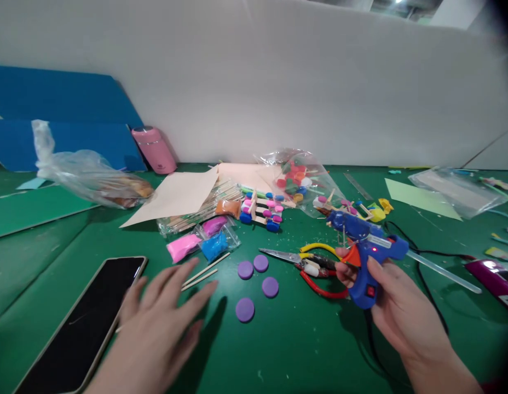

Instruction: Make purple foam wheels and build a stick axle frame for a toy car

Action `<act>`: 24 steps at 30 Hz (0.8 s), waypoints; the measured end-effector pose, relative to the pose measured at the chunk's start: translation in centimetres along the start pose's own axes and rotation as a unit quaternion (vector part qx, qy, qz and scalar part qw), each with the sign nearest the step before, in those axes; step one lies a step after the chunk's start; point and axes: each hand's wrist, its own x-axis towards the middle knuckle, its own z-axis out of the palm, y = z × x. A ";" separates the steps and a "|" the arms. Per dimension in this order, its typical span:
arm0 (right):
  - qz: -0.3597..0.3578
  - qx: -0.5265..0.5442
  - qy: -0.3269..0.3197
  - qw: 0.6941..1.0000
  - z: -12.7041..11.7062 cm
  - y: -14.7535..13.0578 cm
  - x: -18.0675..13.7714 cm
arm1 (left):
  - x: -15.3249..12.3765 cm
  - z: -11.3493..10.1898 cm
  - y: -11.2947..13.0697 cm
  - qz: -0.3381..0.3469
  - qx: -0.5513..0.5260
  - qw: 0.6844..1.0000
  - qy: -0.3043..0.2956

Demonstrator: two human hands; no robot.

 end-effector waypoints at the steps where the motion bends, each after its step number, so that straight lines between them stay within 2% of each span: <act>1: 0.004 -0.015 -0.006 1.000 0.1 0.2 -0.3 | 2.8 -1.1 3.5 0.020 0.027 0.998 -0.046; 2: 0.009 -0.032 -0.013 0.999 0.2 0.3 -0.5 | 4.9 -1.9 6.4 0.053 0.029 0.997 -0.051; 3: 0.013 -0.050 -0.021 0.998 0.2 0.5 -0.8 | 6.3 -2.3 8.7 0.050 0.026 0.996 -0.066; 5: 0.019 -0.088 -0.037 0.995 0.2 0.8 -1.2 | 7.4 -2.2 11.0 0.052 0.023 0.990 -0.132; 7: 0.023 -0.129 -0.050 0.990 0.1 1.2 -1.5 | 7.2 -1.6 11.2 0.048 0.025 0.985 -0.166; 10: 0.025 -0.189 -0.069 0.979 0.0 1.8 -1.7 | 6.8 -0.8 10.3 0.047 0.008 0.984 -0.174; 13: 0.026 -0.229 -0.093 0.969 0.0 2.1 -1.9 | 7.2 -0.6 9.7 0.022 -0.067 0.988 -0.137; 15: 0.017 -0.239 -0.096 0.966 0.2 2.0 -2.1 | 7.8 -0.6 9.6 -0.041 -0.185 0.977 -0.094; 16: 0.009 -0.242 -0.097 0.965 0.2 1.9 -2.2 | 8.1 -0.7 9.5 -0.086 -0.264 0.958 -0.073; 17: 0.000 -0.248 -0.098 0.964 0.3 1.8 -2.2 | 8.5 -0.8 9.6 -0.134 -0.352 0.924 -0.061; 18: -0.008 -0.255 -0.101 0.962 0.4 1.7 -2.3 | 8.9 -0.9 9.6 -0.177 -0.441 0.878 -0.054; 20: -0.019 -0.279 -0.115 0.953 0.5 1.4 -2.4 | 9.6 -0.9 9.9 -0.231 -0.602 0.762 -0.054; 22: -0.032 -0.311 -0.125 0.942 0.4 1.3 -2.5 | 10.4 -0.9 10.3 -0.238 -0.716 0.653 -0.061; 24: -0.046 -0.341 -0.134 0.929 0.1 1.4 -2.7 | 11.1 -0.8 10.8 -0.224 -0.780 0.579 -0.077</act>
